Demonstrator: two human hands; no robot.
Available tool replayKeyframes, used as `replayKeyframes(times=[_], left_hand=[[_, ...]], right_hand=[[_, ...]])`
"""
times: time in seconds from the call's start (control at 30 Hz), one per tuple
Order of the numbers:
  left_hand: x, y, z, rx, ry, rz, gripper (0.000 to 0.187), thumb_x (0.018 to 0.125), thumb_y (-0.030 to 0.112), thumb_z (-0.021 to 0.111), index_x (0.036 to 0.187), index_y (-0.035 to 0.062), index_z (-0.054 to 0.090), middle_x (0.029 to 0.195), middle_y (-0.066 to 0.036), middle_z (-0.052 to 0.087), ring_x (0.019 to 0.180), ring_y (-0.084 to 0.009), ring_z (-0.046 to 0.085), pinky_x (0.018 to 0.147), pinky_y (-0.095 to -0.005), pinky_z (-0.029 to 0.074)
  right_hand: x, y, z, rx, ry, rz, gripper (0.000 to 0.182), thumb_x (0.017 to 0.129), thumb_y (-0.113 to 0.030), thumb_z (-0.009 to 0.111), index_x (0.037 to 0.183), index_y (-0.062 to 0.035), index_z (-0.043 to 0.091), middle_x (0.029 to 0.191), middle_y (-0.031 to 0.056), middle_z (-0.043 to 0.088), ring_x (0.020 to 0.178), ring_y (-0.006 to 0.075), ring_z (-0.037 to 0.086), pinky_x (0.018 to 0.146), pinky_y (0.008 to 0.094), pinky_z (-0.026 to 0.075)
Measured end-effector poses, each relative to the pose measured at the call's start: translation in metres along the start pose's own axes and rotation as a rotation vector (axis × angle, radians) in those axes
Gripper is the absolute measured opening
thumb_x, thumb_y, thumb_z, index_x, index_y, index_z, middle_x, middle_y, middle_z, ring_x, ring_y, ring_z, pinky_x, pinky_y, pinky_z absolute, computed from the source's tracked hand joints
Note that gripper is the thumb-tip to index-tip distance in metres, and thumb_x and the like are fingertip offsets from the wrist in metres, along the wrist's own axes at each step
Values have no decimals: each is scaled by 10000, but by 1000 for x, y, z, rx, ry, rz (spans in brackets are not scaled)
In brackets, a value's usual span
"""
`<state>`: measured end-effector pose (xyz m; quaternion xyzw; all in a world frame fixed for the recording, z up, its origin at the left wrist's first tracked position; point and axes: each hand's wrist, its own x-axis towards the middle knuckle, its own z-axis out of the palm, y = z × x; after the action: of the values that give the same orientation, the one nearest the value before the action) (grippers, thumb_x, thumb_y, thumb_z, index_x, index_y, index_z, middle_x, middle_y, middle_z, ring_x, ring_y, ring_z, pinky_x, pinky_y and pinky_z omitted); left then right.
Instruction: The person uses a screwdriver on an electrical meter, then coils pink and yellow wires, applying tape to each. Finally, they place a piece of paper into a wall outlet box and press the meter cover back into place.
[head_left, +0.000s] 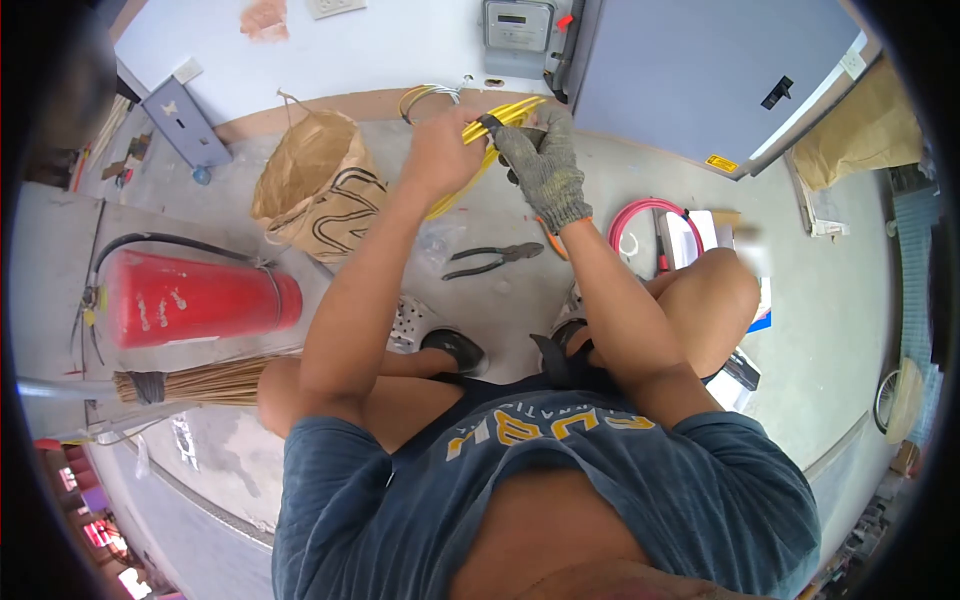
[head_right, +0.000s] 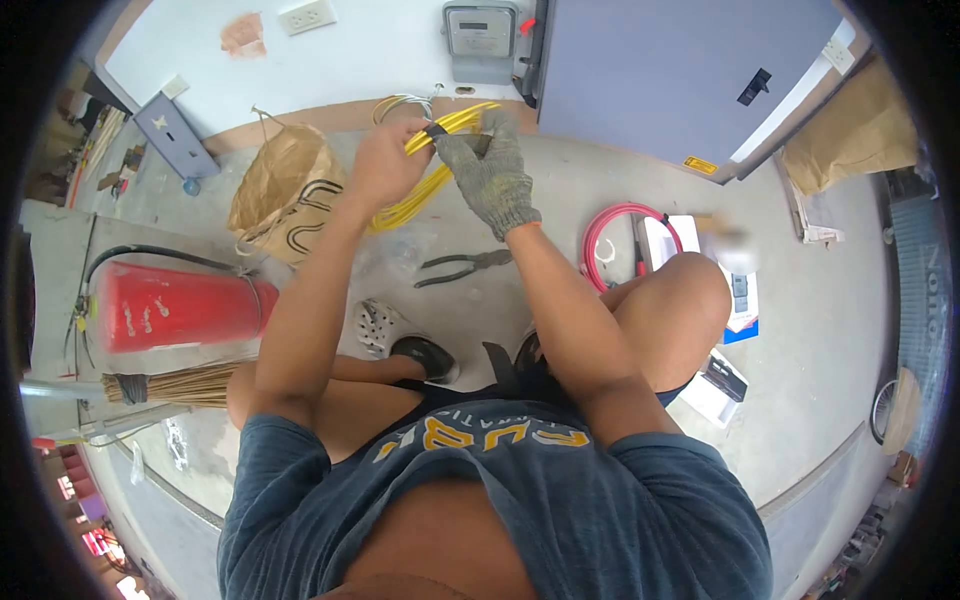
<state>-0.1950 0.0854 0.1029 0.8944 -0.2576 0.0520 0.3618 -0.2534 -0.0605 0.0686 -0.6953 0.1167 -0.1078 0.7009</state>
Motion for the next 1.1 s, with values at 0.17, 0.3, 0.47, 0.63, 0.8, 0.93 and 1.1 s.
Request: replayKeyframes(times=[0.17,0.3,0.47,0.63,0.8,0.93,1.1], left_hand=[[14,25,-43,-122,-183,-89,312,825,179,719,1093,27,666,801,-40,693,660,-113,600,598,-277,475],[7,56,-67,-447,-274,-129,303,854,154,702,1094,-24,647,812,-27,672,635,-63,523,572,-208,428],[20,57,-85,-826,-457,-211,312,875,131,699,1113,-52,616,883,-75,676,580,-73,490,530,-202,419],[18,52,-73,-885,-509,-315,359,880,181,707,1113,-18,520,920,-110,672,589,-89,524,546,-215,444],[14,28,-51,-980,-449,-443,341,873,180,709,1105,27,511,850,-62,623,598,-90,527,554,-214,434],[22,-11,-25,-898,-252,-369,291,879,131,664,1127,52,534,817,-27,582,579,-84,493,540,-222,405],[15,-5,-18,-978,-269,-326,291,848,64,633,1132,42,572,819,-12,581,595,-78,478,540,-220,385]], right_hand=[[13,4,2,139,-178,-3,340,894,-362,651,927,-24,653,772,22,620,704,118,567,623,291,476],[30,-5,0,98,-327,-111,321,874,-346,671,933,-31,680,788,34,645,718,125,576,661,297,480],[28,-43,-2,-69,-148,-228,330,886,-288,673,1103,-39,679,952,48,680,847,132,603,754,305,494],[31,-24,4,231,-193,-361,344,921,-207,612,1224,-44,596,1033,28,640,922,111,573,800,284,486],[33,-28,10,494,-454,-247,175,929,-199,591,1034,-59,590,987,19,584,827,80,538,775,239,498],[6,-31,25,538,-52,351,314,914,-286,604,1129,-58,586,1094,64,593,930,136,595,812,284,518],[5,-38,9,-626,291,-504,585,772,-491,679,1182,-80,609,1185,105,633,978,268,642,828,413,519]])
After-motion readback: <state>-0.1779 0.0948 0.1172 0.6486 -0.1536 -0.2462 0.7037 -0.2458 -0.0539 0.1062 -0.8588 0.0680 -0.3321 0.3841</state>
